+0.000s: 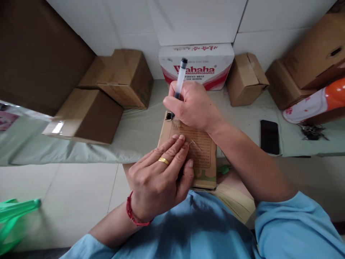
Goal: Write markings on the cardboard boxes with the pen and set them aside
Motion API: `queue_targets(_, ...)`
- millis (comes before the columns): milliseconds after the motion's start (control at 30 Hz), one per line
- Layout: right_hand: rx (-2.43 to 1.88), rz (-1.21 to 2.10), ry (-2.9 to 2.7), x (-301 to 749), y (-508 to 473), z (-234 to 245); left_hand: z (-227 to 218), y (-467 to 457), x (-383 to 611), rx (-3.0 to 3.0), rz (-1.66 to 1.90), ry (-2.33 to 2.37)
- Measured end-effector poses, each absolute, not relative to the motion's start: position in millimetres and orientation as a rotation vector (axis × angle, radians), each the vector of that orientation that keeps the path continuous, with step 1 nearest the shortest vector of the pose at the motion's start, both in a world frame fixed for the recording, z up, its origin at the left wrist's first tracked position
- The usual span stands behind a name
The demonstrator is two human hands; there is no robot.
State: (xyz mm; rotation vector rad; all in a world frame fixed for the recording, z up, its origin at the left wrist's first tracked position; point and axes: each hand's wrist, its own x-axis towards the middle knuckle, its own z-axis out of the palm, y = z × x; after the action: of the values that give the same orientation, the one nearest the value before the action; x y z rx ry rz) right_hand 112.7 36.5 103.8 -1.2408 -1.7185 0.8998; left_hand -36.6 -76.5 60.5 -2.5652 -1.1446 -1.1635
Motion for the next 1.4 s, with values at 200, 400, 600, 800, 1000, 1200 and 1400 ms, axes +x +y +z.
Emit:
queue_targets(200, -1.279, 0.856, -1.699, 113.3, 40.0, 100.5, 60.3, -76.6, -36.3, -2.567, -1.17, -1.168)
queue_targets(400, -1.327, 0.709, -1.632, 116.2, 42.0, 97.9, 60.3, -76.5, -36.5, -2.574, -1.146, -1.159)
queue_targets(600, -1.247, 0.812, -1.638, 119.5, 41.6, 96.4, 61.4, -76.5, -36.1, -2.569, -1.146, -1.157)
queue_targets(800, -1.199, 0.872, -1.685, 117.8, 44.7, 97.6, 62.8, -76.3, -36.2, -2.577, -1.14, -1.171)
queue_targets(1000, -1.283, 0.834, -1.674, 117.9, 42.0, 97.9, 61.8, -76.2, -35.7, -2.579, -1.147, -1.179)
queue_targets(1200, -1.218, 0.667, -1.474, 122.5, 41.0, 90.5, 60.4, -76.4, -36.1, -2.581, -1.173, -1.173)
queue_targets(1400, -1.216, 0.297, -1.166, 157.9, 34.1, 57.7, 65.8, -77.8, -39.0, -2.619, -1.07, -1.292)
